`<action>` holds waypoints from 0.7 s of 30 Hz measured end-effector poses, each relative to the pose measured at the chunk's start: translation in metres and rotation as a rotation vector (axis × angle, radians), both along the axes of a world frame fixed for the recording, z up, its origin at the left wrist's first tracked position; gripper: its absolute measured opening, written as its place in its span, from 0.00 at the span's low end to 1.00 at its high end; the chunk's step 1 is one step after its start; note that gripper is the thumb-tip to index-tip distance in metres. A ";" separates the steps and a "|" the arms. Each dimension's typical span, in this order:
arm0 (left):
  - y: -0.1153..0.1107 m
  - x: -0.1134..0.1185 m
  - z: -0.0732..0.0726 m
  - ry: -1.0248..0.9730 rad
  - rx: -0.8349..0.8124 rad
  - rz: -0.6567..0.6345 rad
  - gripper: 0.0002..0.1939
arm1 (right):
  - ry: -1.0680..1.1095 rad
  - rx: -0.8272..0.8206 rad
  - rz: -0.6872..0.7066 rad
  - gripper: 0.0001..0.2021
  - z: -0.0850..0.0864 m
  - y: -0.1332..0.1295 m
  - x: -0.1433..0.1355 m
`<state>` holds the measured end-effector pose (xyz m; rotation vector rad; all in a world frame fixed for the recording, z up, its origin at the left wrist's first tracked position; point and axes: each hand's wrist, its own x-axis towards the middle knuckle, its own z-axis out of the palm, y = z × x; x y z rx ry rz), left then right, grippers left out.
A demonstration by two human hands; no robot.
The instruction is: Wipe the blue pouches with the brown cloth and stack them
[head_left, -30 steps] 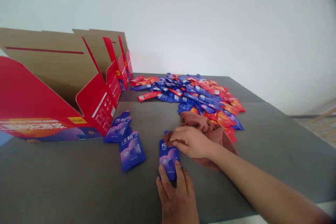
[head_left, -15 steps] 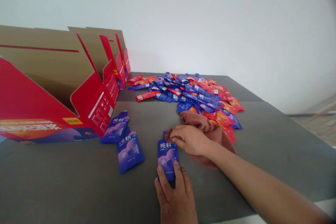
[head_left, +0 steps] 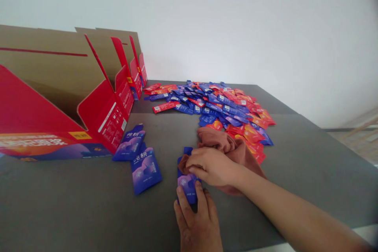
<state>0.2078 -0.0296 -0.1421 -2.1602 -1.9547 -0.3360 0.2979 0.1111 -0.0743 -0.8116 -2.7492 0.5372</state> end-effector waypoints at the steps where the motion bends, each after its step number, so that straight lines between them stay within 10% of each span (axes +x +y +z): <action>1: 0.000 0.000 0.000 0.005 0.000 -0.005 0.20 | -0.010 0.002 -0.051 0.09 -0.001 0.004 0.002; 7: 0.001 0.000 -0.002 0.027 0.020 0.000 0.19 | -0.051 0.053 -0.247 0.09 -0.004 0.018 0.010; 16: -0.001 0.001 -0.002 0.000 0.000 -0.007 0.23 | 0.009 0.032 0.203 0.06 0.006 -0.014 -0.005; 21: -0.001 0.000 -0.005 0.026 0.007 0.005 0.22 | -0.042 0.016 0.027 0.08 0.002 -0.006 -0.004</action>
